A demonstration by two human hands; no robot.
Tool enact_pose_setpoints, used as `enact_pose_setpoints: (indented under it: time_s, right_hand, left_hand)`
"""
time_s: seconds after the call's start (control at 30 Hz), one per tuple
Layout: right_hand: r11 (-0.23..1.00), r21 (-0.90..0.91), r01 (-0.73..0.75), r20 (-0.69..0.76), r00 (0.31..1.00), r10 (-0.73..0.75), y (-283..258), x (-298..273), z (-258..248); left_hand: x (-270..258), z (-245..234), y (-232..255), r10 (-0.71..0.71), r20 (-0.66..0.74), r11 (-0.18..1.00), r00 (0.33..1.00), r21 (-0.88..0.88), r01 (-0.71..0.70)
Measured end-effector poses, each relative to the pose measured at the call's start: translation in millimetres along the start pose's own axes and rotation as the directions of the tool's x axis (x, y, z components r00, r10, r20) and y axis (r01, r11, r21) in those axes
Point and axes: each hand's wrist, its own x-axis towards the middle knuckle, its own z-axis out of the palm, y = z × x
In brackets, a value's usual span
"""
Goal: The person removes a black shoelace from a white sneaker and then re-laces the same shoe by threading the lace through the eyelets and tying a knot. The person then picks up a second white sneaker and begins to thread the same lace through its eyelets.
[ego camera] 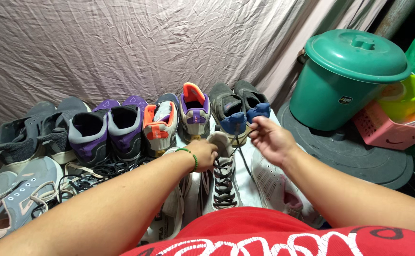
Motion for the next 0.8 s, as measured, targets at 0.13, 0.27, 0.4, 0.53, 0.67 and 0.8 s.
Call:
enact_pose_setpoints:
  time_s: [0.13,0.27,0.4,0.53,0.67,0.8]
  right_hand:
    - [0.993,0.113,0.039,-0.252,0.968,-0.009,-5.4,9.1,-42.1]
    - [0.886,-0.371,-0.276,-0.344,0.928,0.145,0.7,1.1,-56.7]
    - [0.485,-0.862,-0.148,-0.123,0.989,0.082,10.6,-19.3,-30.6]
    - [0.061,-0.938,0.34,0.333,0.937,-0.107,23.8,-25.7,17.5]
    - [-0.017,-0.891,0.454,0.455,0.89,-0.038,22.2,-30.3,41.7]
    - [0.16,-0.915,0.371,0.389,0.916,0.103,14.1,-37.3,50.0]
  left_hand:
    - [13.8,5.7,-2.6,-0.035,0.023,0.998,0.999,-0.057,0.036]
    - [21.5,-6.2,-3.3,-0.113,0.112,0.979,0.987,-0.157,0.13]
    - [20.0,-14.0,-3.6,-0.055,0.07,0.909,0.996,-0.409,0.079]
    - [16.7,-6.8,-0.1,0.004,0.004,0.766,1.0,-0.643,0.0]
    - [10.3,-5.8,2.2,0.001,-0.009,0.703,1.0,-0.711,-0.007]
    - [-7.2,-13.6,10.5,-0.059,-0.053,0.704,0.997,-0.71,0.004]
